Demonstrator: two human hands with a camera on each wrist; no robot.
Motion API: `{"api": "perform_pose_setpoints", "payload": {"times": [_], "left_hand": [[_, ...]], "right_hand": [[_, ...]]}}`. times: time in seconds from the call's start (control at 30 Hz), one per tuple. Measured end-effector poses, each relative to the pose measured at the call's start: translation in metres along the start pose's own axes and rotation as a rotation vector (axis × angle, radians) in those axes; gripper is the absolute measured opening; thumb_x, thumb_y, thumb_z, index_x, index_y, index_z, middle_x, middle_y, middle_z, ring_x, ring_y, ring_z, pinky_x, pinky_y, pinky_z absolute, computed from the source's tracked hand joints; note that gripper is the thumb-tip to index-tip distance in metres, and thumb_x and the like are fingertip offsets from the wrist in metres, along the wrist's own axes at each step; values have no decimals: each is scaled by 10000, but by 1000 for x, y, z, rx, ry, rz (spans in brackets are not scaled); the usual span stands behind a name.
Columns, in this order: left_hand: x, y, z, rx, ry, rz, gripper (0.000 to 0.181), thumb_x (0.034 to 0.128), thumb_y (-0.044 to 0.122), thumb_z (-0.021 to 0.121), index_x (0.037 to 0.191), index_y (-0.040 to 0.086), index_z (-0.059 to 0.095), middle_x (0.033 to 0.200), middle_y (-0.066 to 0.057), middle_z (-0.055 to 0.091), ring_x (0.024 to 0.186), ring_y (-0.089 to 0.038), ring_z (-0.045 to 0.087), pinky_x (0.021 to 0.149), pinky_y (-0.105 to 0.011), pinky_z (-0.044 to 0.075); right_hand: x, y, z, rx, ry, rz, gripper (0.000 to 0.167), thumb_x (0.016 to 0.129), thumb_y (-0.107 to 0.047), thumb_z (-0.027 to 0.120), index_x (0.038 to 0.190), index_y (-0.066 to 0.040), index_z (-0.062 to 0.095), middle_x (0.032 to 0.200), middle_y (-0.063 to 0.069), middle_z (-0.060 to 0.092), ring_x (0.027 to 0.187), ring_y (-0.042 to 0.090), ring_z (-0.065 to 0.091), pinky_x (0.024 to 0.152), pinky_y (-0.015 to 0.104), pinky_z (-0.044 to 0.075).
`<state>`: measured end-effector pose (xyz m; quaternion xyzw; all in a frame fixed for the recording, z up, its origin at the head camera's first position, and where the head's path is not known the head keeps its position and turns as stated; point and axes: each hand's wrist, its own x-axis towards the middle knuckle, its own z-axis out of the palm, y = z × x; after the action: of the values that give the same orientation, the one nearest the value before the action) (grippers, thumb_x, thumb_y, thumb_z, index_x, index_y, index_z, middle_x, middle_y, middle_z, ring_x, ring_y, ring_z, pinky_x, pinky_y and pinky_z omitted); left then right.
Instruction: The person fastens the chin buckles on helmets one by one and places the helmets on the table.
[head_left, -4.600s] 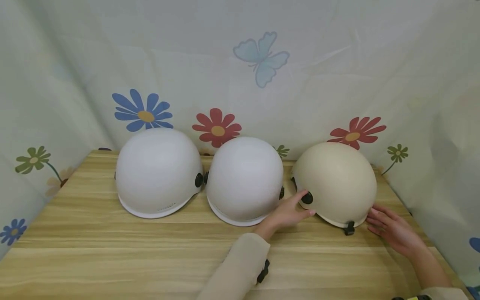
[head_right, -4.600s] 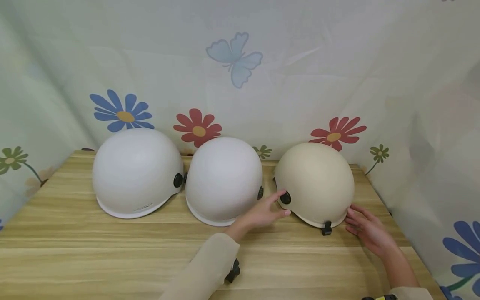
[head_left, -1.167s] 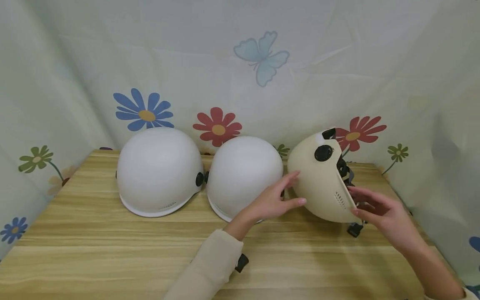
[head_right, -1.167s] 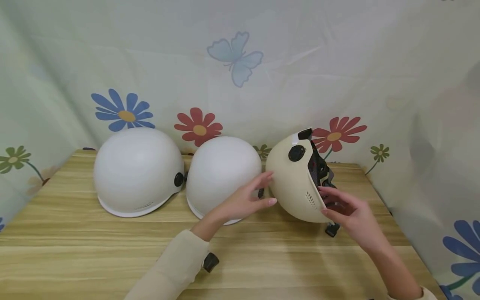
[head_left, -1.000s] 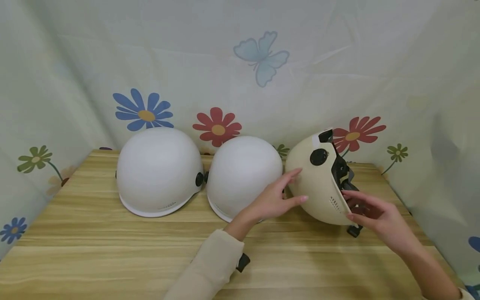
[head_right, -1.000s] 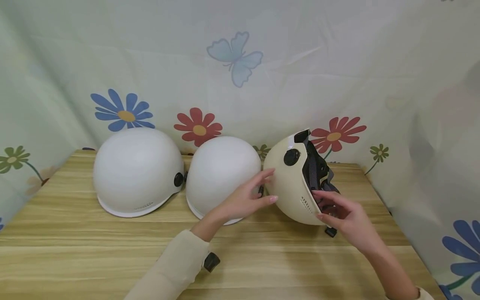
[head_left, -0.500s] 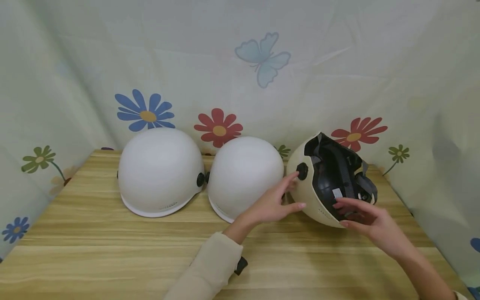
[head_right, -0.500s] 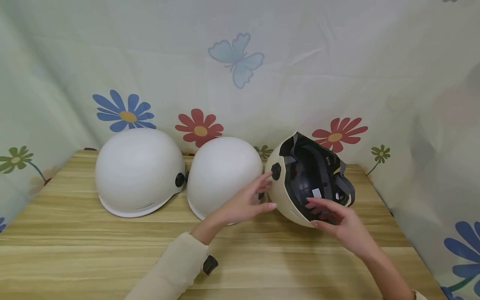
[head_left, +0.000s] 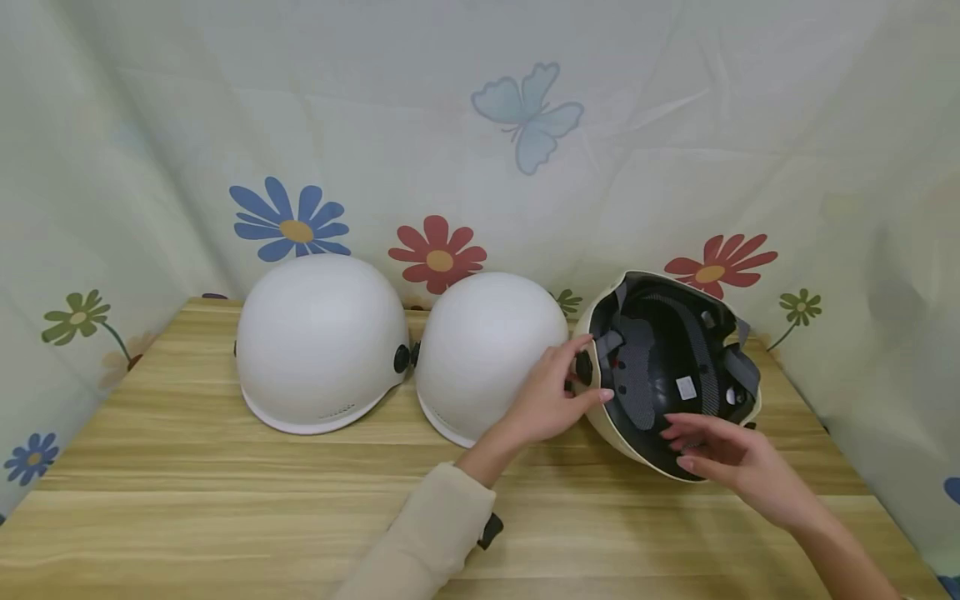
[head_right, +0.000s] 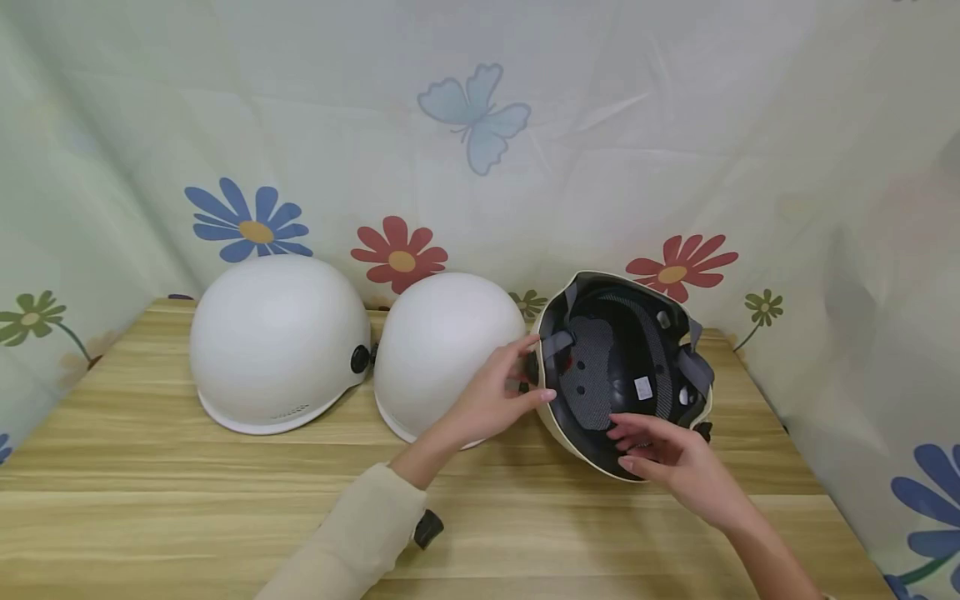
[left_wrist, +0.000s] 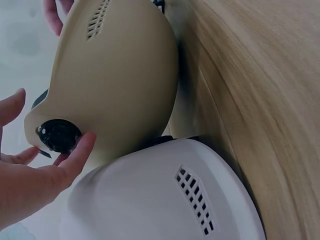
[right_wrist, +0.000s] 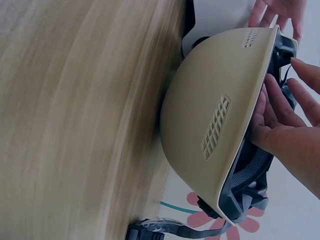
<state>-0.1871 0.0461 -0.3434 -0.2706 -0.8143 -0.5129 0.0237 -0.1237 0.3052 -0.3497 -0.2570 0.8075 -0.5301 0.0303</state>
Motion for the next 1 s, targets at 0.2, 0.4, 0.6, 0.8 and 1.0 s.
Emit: {"api": "perform_pose_setpoints", "payload": {"times": [0.2,0.4,0.6,0.8,1.0], "left_hand": [[1,6,2,108,44,-16,629,822,333,674,1362,148,410,1135,-113,478,903,-188,485,757,-267,424],[-2,4,4,154,54,-72,541,820,290,691,1303,184,472,1045,-74,474,824,-163,458,695,-242,398],[-6,1,5,180,40,-87,518,817,278,696,1275,163,483,1047,-85,485,888,-179,474,756,-255,408],[-9,-5,9,177,24,-105,528,809,273,705,1268,149,476,1017,-66,488,841,-150,455,724,-234,393],[-11,-7,9,185,10,-75,517,793,258,722,1231,127,482,1008,-57,492,850,-145,459,750,-232,401]], "right_hand": [[-2,2,2,7,-36,7,397,854,79,561,1245,63,488,1112,181,583,972,161,581,776,234,498],[-3,3,1,60,-60,-15,405,860,104,534,1259,68,472,1125,181,574,978,196,577,775,246,501],[-5,-1,-4,49,-32,-8,426,858,115,530,1274,61,457,1146,102,583,980,162,577,759,249,507],[-8,-5,-15,-115,135,64,423,858,62,571,1269,26,477,1102,-40,609,941,97,593,736,211,501],[-16,-2,-37,-250,303,129,432,863,19,591,1280,17,477,1082,-79,598,933,22,555,732,127,464]]}}
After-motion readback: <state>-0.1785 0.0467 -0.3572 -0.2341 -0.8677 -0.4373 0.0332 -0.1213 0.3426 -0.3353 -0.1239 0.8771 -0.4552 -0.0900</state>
